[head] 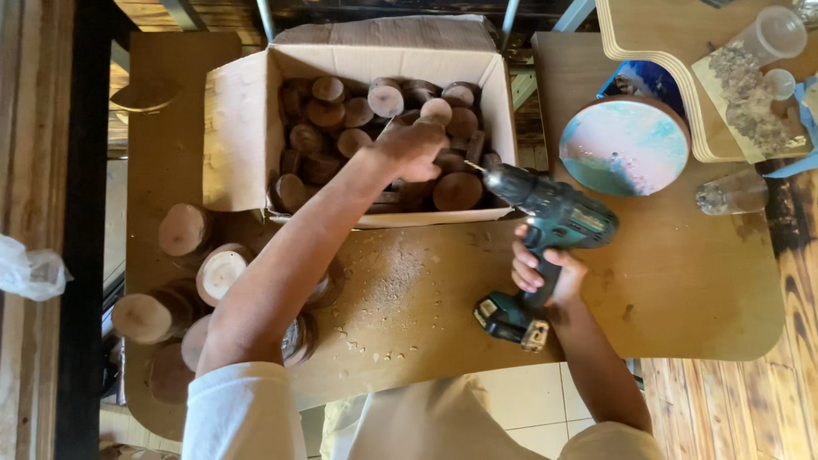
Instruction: The person picks up a small circular wood slice from a box and drills a hole through the center using a power drill.
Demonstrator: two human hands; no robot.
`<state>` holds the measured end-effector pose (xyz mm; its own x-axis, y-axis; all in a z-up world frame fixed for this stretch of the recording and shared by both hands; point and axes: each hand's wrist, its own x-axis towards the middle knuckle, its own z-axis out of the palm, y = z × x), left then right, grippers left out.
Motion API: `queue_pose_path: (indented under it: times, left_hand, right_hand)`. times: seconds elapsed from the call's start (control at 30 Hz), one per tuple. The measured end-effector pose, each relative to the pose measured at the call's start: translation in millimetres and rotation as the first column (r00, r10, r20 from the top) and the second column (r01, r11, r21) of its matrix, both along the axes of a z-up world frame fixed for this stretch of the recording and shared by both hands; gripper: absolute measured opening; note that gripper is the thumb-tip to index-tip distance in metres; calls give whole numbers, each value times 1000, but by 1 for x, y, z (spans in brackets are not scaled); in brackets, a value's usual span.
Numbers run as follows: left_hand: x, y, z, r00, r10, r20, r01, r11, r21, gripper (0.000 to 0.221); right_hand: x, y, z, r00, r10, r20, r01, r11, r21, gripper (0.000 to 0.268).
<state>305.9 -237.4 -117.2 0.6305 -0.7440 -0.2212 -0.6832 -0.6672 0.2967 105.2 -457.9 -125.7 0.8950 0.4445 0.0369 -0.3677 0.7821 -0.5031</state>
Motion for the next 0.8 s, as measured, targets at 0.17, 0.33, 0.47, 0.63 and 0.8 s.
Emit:
queue_pose_path:
  times: [0.17, 0.33, 0.47, 0.63, 0.8]
  left_hand:
    - [-25, -29, 25, 996, 3, -94, -1, 1000, 26, 38]
    - [-22, -41, -1, 1000, -23, -5, 22, 997, -69, 60]
    - [-32, -38, 9, 997, 27, -68, -36, 990, -135, 70]
    - [-32, -48, -20, 998, 44, 54, -36, 989, -144, 64]
    - [-22, -61, -61, 987, 21, 158, 1, 990, -141, 64]
  right_hand:
    - [-1, -29, -1, 989, -13, 149, 16, 1000, -21, 59]
    - [-11, -44, -16, 991, -6, 131, 4, 1000, 16, 58]
    - [-18, -43, -17, 997, -22, 76, 21, 1000, 13, 57]
    - [-21, -43, -18, 998, -30, 55, 29, 1000, 9, 55]
    - [-25, -45, -19, 998, -53, 27, 54, 999, -9, 54]
